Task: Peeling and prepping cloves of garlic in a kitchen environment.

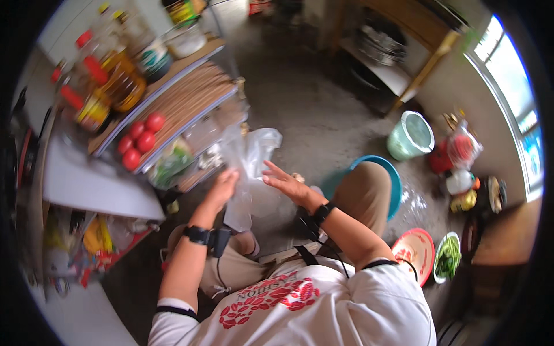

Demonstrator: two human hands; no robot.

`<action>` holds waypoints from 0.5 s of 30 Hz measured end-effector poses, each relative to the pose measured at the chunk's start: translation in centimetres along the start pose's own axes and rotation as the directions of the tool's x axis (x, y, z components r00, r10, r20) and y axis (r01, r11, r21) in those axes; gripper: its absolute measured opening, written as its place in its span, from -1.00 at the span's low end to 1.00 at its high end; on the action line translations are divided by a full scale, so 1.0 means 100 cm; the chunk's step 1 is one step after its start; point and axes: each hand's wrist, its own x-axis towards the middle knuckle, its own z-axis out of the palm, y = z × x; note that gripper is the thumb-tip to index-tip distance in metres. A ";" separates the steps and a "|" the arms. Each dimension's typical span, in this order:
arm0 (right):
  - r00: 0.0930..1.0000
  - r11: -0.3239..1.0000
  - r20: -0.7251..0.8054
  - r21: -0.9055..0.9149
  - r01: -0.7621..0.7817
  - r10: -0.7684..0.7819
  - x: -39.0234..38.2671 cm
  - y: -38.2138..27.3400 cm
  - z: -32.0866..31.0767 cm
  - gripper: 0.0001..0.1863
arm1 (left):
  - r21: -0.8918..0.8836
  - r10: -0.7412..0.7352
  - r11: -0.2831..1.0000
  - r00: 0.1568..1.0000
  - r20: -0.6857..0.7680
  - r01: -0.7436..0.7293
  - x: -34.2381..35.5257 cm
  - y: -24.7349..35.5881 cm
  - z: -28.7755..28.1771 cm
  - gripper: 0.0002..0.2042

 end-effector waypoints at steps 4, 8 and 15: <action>0.983 0.977 -0.138 0.195 -0.089 0.118 0.010 0.012 0.030 -0.05 | -0.060 -0.083 0.994 0.980 0.183 0.096 -0.008 0.028 0.016 -0.57; 0.984 0.898 -0.076 0.425 -0.116 0.163 0.022 0.005 0.044 -0.13 | -0.034 -0.074 0.995 0.945 0.318 0.090 -0.017 0.035 0.007 -0.53; 0.921 0.900 -0.336 0.435 -0.035 0.199 0.036 0.032 0.004 -0.68 | -0.033 -0.094 0.994 0.953 0.290 0.108 -0.008 0.036 0.005 -0.54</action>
